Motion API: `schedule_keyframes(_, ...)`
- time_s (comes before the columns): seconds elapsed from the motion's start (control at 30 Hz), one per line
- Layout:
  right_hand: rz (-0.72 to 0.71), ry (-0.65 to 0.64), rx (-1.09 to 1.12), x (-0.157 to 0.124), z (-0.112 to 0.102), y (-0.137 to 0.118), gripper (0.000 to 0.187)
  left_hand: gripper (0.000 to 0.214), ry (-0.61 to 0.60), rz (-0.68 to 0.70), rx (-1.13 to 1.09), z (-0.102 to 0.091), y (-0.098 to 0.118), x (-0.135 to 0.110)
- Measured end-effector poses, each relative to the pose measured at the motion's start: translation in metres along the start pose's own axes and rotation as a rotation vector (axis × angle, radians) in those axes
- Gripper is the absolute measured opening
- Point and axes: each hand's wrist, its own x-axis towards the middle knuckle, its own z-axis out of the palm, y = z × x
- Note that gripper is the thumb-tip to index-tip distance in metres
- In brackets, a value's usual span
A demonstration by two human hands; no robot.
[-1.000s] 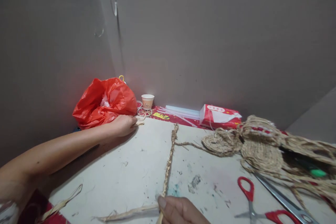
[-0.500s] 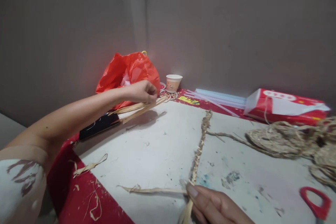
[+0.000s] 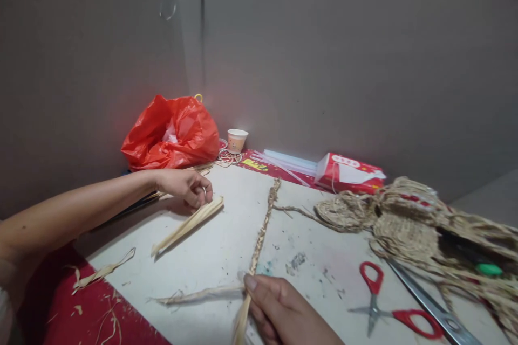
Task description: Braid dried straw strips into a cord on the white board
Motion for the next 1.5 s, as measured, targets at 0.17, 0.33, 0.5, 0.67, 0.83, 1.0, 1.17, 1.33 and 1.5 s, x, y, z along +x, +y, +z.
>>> schedule_keyframes(0.17,-0.022,-0.079,0.034,0.002,-0.007,0.0,0.052,0.027,-0.013,-0.021,0.018,0.026,-0.002,-0.002)
schedule_keyframes(0.33,-0.05,-0.098,0.084,0.0,-0.007,-0.001,0.048,0.032,0.472,-0.019,0.569,0.049,0.007,-0.003)
schedule_keyframes(0.5,-0.073,-0.094,0.095,-0.003,-0.004,-0.003,0.048,0.031,0.504,-0.075,0.793,0.061,0.007,0.006)
schedule_keyframes(0.67,-0.072,-0.086,0.148,-0.004,-0.003,-0.005,0.046,0.016,0.365,-0.017,0.493,0.063,0.006,0.008)
schedule_keyframes(0.83,-0.089,-0.122,0.199,-0.001,-0.009,-0.002,0.047,0.015,0.08,-0.065,0.022,0.075,0.011,0.005)
schedule_keyframes(1.0,-0.081,-0.152,0.298,0.0,-0.011,0.001,0.046,0.01,0.147,-0.034,0.015,0.092,0.009,0.011)
schedule_keyframes(1.17,-0.105,-0.11,0.286,0.001,-0.008,0.005,0.045,0.01,0.191,0.013,-0.208,0.098,0.006,0.013)
schedule_keyframes(1.33,-0.168,-0.04,0.147,0.001,-0.003,0.004,0.047,0.012,0.104,0.039,-0.333,0.106,0.01,0.005)
schedule_keyframes(1.5,-0.229,-0.014,0.042,0.001,-0.002,0.002,0.048,0.007,0.083,0.113,-0.236,0.114,0.009,0.004)
